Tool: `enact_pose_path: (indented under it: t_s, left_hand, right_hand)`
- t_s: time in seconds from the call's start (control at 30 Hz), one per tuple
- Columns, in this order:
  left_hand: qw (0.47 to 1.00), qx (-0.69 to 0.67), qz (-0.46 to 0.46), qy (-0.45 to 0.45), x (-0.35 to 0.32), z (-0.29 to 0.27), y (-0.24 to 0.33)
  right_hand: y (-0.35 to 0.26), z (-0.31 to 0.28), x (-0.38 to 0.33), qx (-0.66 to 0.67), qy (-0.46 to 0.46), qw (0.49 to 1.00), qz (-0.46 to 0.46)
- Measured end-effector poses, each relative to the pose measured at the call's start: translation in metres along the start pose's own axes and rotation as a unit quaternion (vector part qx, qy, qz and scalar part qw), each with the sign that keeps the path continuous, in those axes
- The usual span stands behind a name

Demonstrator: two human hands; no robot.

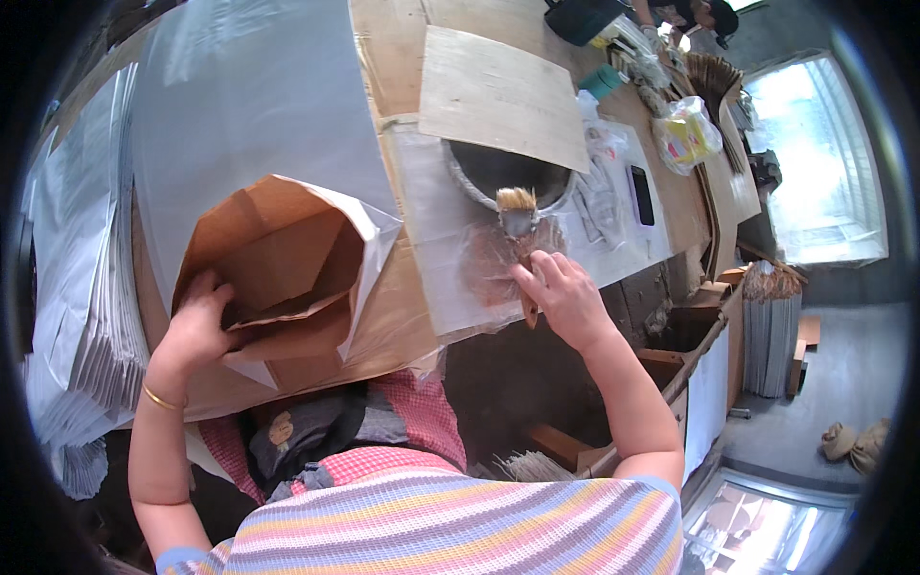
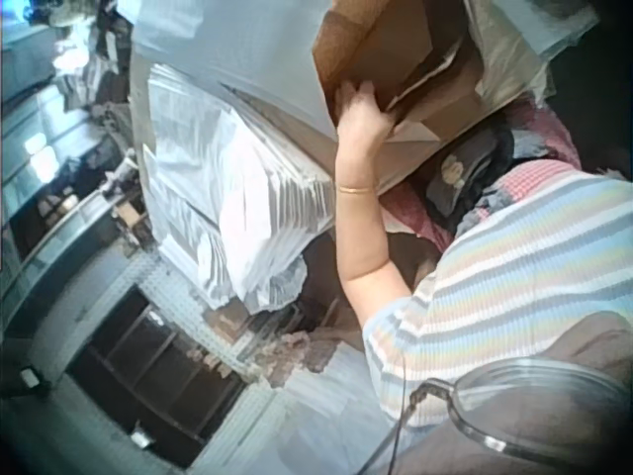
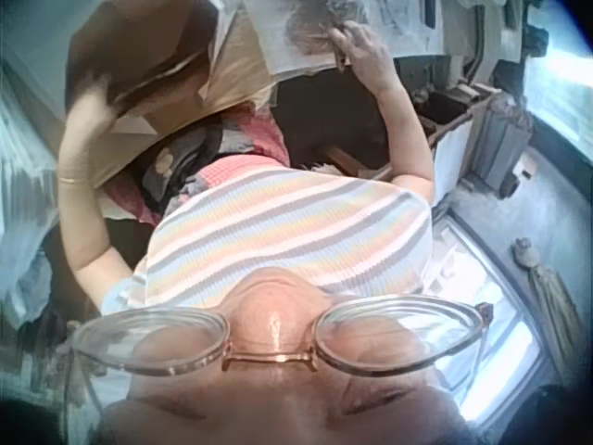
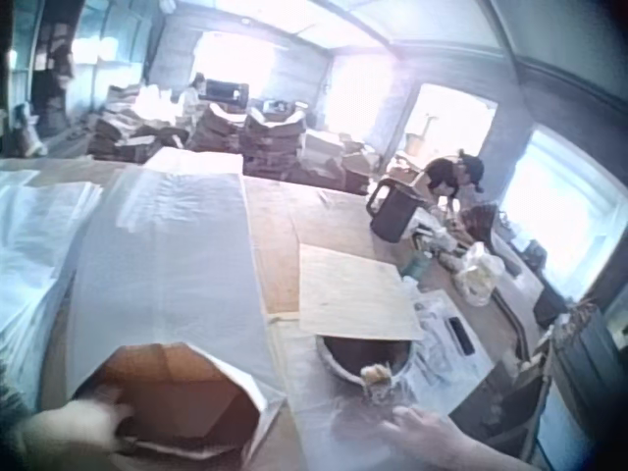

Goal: The person folds a white paper sheet around a brown paper pouch, applies paste with a brush to the inner edges, and folds the flaps to seal the pouch. The process is repeated for multiple pouches.

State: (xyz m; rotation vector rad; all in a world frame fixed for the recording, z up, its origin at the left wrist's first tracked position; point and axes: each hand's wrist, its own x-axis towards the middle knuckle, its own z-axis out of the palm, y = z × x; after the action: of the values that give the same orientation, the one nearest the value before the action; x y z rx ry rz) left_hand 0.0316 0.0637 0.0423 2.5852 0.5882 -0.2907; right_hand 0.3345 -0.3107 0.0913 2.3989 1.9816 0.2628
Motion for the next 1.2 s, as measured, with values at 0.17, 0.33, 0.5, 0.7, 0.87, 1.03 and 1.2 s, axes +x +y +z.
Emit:
enact_pose_path:
  t_s: [0.17,0.33,0.5,0.7,0.87,1.03,1.2]
  left_hand:
    - [0.996,0.089,-0.012,0.018,-0.012,0.006,-0.005]
    - [0.993,0.102,-0.004,0.054,-0.019,-0.001,0.0]
    - [0.994,0.098,0.002,0.049,-0.022,0.001,0.002]
    - [0.995,0.085,0.02,0.039,-0.019,-0.006,0.015]
    - [0.993,0.067,0.093,0.039,-0.015,-0.001,0.01]
    - [0.996,0.031,0.077,-0.022,-0.015,-0.004,-0.003]
    - [0.993,0.053,0.098,-0.047,-0.016,-0.008,-0.013]
  right_hand:
    - [0.026,-0.004,0.055,0.238,0.248,0.921,0.184]
    - [0.056,0.044,0.091,0.367,0.195,0.839,0.352]
    - [0.074,0.058,0.092,0.492,0.204,0.723,0.44]
    - [0.076,0.016,0.069,0.545,0.089,0.792,0.26]
    - [0.114,0.009,0.058,0.614,-0.009,0.737,0.282]
    - [0.098,0.024,0.075,0.808,0.174,0.495,0.268]
    - [-0.062,-0.016,0.135,0.583,0.164,0.795,-0.021]
